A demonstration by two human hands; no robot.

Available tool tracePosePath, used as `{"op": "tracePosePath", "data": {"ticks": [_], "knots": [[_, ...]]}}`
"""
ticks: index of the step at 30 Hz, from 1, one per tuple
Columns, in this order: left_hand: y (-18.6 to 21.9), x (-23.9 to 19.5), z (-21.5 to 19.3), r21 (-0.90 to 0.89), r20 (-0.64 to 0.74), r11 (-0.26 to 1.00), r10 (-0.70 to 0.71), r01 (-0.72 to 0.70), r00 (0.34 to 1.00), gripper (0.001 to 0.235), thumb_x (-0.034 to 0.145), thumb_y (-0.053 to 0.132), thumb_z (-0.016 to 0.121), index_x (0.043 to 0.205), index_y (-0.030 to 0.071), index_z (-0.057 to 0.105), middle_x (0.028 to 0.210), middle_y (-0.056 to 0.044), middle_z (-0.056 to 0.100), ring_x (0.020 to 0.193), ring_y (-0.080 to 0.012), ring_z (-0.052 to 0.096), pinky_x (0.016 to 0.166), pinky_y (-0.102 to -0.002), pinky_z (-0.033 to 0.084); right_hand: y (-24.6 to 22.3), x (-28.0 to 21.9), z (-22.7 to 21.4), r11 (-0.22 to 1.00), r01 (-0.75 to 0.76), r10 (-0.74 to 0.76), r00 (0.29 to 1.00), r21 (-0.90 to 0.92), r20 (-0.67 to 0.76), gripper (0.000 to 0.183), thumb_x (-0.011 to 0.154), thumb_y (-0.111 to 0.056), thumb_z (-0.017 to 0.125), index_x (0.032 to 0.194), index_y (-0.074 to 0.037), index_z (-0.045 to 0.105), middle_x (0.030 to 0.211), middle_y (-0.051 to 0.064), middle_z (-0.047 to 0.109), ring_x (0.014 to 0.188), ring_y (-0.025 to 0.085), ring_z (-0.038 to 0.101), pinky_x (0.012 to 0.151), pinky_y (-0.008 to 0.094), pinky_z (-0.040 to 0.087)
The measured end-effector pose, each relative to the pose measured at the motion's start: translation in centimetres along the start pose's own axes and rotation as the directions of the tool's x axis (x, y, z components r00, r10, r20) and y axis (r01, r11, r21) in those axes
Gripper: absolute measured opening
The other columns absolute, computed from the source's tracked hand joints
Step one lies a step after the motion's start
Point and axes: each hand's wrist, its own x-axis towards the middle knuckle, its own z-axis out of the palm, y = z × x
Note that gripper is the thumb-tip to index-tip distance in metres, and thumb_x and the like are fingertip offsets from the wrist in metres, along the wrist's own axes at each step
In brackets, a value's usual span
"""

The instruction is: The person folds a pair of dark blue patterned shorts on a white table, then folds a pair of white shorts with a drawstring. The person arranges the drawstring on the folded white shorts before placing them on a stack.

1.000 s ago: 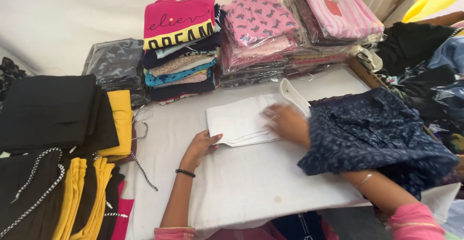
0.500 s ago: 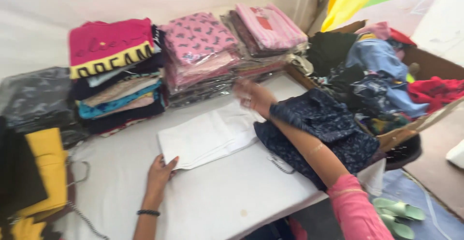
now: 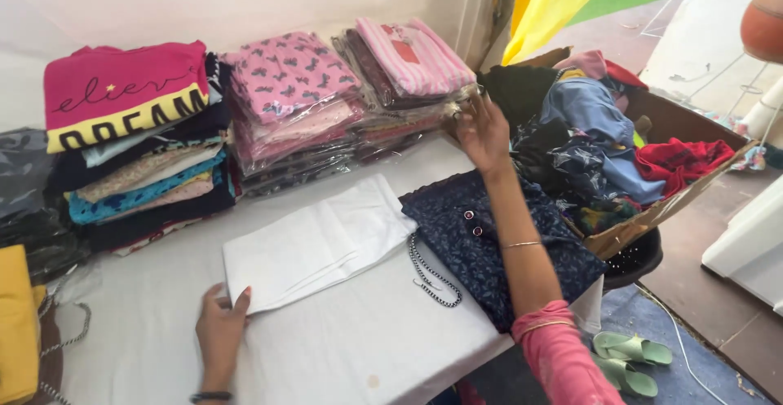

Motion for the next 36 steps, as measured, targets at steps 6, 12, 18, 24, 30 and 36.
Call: {"op": "tracePosePath", "data": {"ticks": [6, 12, 18, 24, 30, 36], "knots": [[4.6, -8.0, 9.0, 0.321, -0.094, 0.521, 0.848, -0.791, 0.521, 0.036, 0.092, 0.015, 0.068, 0.126, 0.005, 0.061, 0.117, -0.01, 0.061, 0.1, -0.0248, 0.064, 0.086, -0.038, 0.055, -0.5, -5.1, 11.0, 0.359, -0.008, 0.117, 0.992, -0.933, 0.037, 0.031, 0.107, -0.033, 0.065, 0.115, -0.004, 0.071, 0.097, 0.01, 0.07, 0.075, 0.016, 0.061, 0.062, 0.028, 0.049], [13.2, -12.0, 19.9, -0.239, 0.492, 0.82, 0.563, -0.519, 0.663, 0.056, 0.094, 0.025, 0.066, 0.144, 0.008, 0.05, 0.126, -0.016, 0.065, 0.091, -0.0228, 0.075, 0.079, -0.036, 0.062, -2.9, -10.1, 0.3, -0.949, -0.286, -0.244, 0.932, -0.131, -0.268, 0.063, 0.072, -0.064, 0.082, 0.097, -0.006, 0.08, 0.101, 0.015, 0.076, 0.096, 0.033, 0.074, 0.079, 0.045, 0.06], [13.0, -9.1, 26.7, -0.134, 0.556, 0.96, 0.278, -0.245, 0.783, 0.053, 0.1, 0.028, 0.066, 0.147, 0.01, 0.051, 0.146, -0.013, 0.047, 0.132, -0.0205, 0.047, 0.107, -0.034, 0.043, -7.0, -11.3, -3.8, -0.732, -0.267, -0.138, 0.959, -0.626, -0.247, 0.048, 0.07, -0.037, 0.088, 0.108, -0.009, 0.08, 0.098, 0.013, 0.078, 0.092, 0.027, 0.075, 0.086, 0.038, 0.058], [14.3, -7.5, 27.2, -0.682, 0.525, 0.731, 0.524, -0.037, 0.671, 0.05, 0.097, 0.008, 0.058, 0.147, 0.004, 0.056, 0.142, -0.006, 0.055, 0.121, -0.0162, 0.055, 0.107, -0.029, 0.045, -11.3, -8.5, -9.5, 0.108, -0.122, -0.125, 0.983, -0.987, -0.136, 0.029, 0.104, -0.012, 0.081, 0.105, 0.012, 0.066, 0.093, 0.007, 0.068, 0.089, 0.015, 0.058, 0.081, 0.032, 0.046], [8.2, -2.8, 29.5, -0.657, 0.694, 0.664, 0.346, 0.358, 0.632, 0.057, 0.099, 0.003, 0.056, 0.154, 0.011, 0.047, 0.132, -0.011, 0.059, 0.116, -0.0143, 0.055, 0.11, -0.026, 0.045, -9.1, -5.8, -6.8, -0.569, -0.303, -0.291, 0.944, -0.764, -0.158, 0.057, 0.074, -0.023, 0.09, 0.125, -0.007, 0.07, 0.091, 0.013, 0.078, 0.084, 0.024, 0.075, 0.083, 0.035, 0.057], [8.3, -2.9, 14.6, -0.335, 0.62, 0.934, 0.317, -0.123, 0.718, 0.036, 0.103, 0.016, 0.054, 0.137, 0.01, 0.063, 0.125, -0.012, 0.071, 0.103, -0.0154, 0.066, 0.092, -0.031, 0.054, -2.6, -4.5, 1.6, -0.8, -0.136, -0.132, 0.99, -0.584, -0.049, 0.048, 0.082, -0.024, 0.083, 0.127, -0.013, 0.071, 0.096, 0.017, 0.075, 0.091, 0.035, 0.072, 0.082, 0.046, 0.056]]}}
